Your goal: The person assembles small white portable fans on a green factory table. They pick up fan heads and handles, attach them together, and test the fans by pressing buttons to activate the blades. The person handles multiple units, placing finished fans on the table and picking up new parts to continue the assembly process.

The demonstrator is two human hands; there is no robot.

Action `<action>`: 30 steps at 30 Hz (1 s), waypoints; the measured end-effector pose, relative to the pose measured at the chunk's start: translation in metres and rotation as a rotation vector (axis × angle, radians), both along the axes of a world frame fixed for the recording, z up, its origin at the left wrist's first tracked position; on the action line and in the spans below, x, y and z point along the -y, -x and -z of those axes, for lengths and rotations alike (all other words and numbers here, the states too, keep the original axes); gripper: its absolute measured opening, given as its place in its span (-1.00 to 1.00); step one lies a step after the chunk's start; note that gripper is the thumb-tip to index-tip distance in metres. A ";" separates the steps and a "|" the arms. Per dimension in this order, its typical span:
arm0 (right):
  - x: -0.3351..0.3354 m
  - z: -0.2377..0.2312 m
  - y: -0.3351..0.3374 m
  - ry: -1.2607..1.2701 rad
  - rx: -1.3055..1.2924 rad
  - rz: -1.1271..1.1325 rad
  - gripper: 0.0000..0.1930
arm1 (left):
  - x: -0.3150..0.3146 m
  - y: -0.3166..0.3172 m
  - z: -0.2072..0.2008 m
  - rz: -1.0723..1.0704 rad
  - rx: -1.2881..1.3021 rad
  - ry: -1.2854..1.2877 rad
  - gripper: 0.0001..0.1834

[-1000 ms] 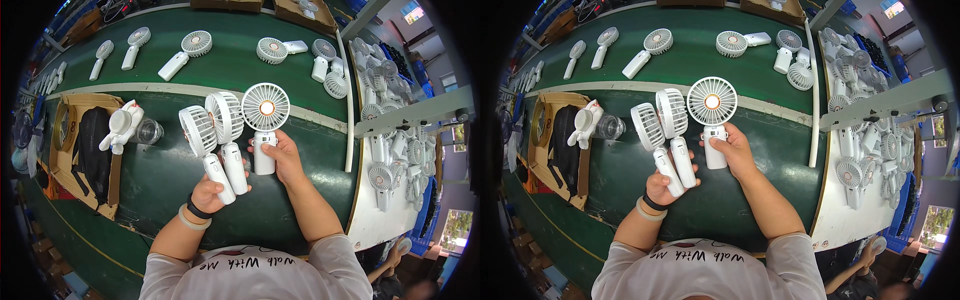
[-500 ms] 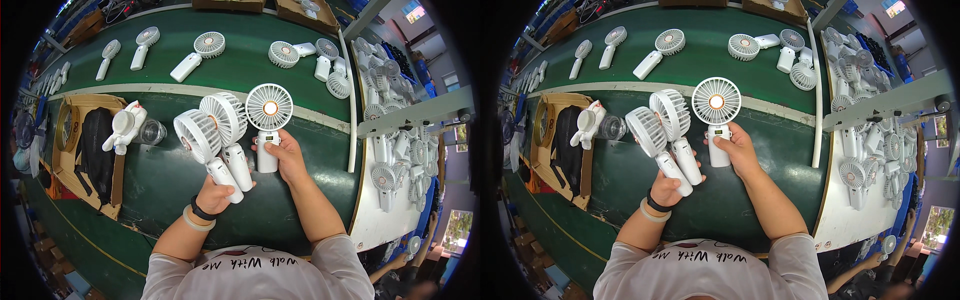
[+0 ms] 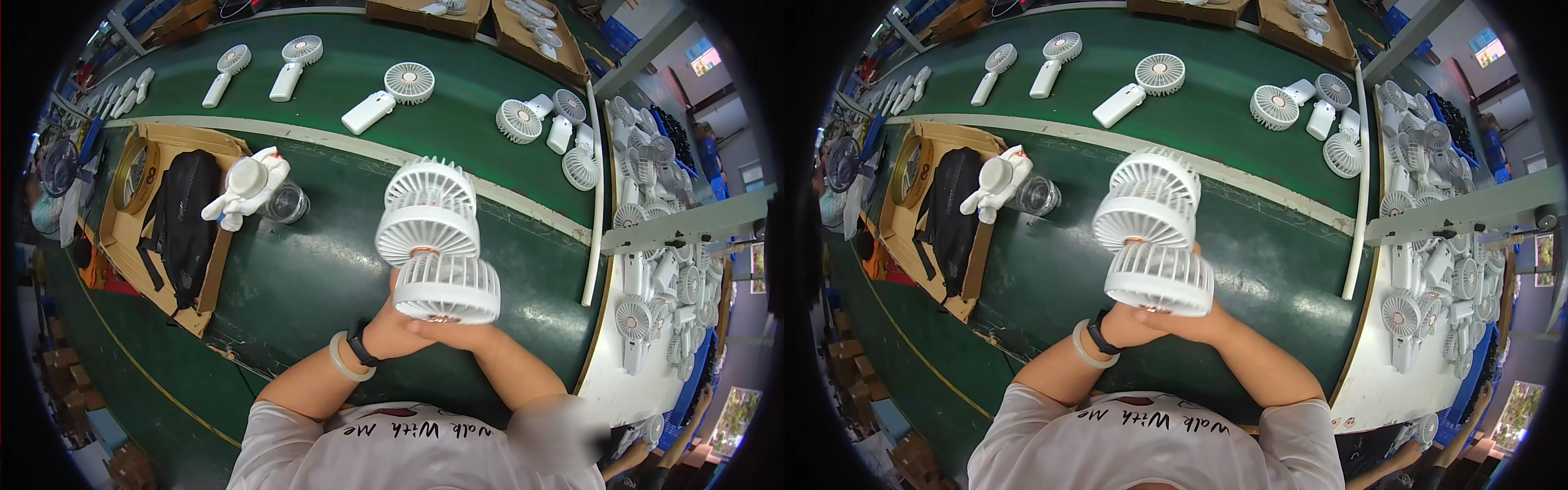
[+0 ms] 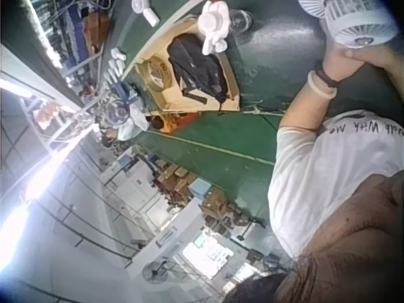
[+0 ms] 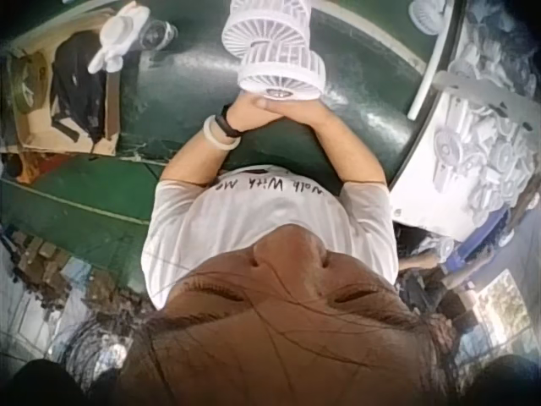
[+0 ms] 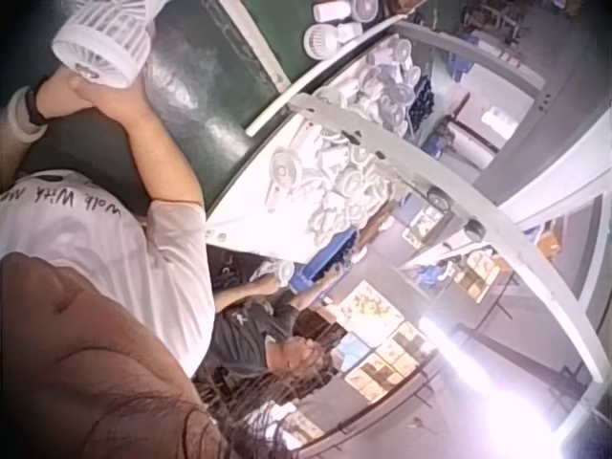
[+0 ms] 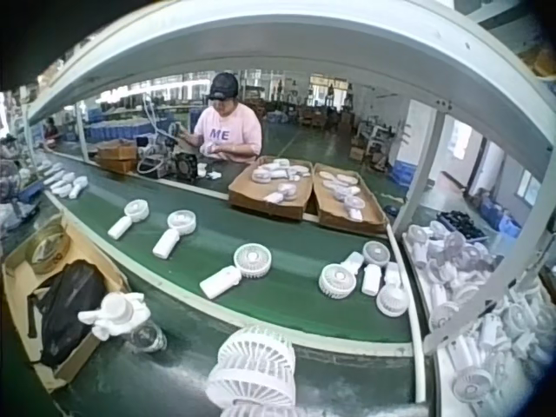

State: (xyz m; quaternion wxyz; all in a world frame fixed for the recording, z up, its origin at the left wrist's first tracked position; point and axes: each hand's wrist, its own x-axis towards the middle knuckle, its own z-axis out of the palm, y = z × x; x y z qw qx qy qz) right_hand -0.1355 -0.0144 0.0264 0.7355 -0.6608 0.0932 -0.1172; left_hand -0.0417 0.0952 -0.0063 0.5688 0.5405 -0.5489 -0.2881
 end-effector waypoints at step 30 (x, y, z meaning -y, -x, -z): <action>0.041 0.024 0.008 -1.047 0.236 -0.199 -0.05 | 0.006 0.009 -0.012 -0.080 -0.359 -0.091 0.08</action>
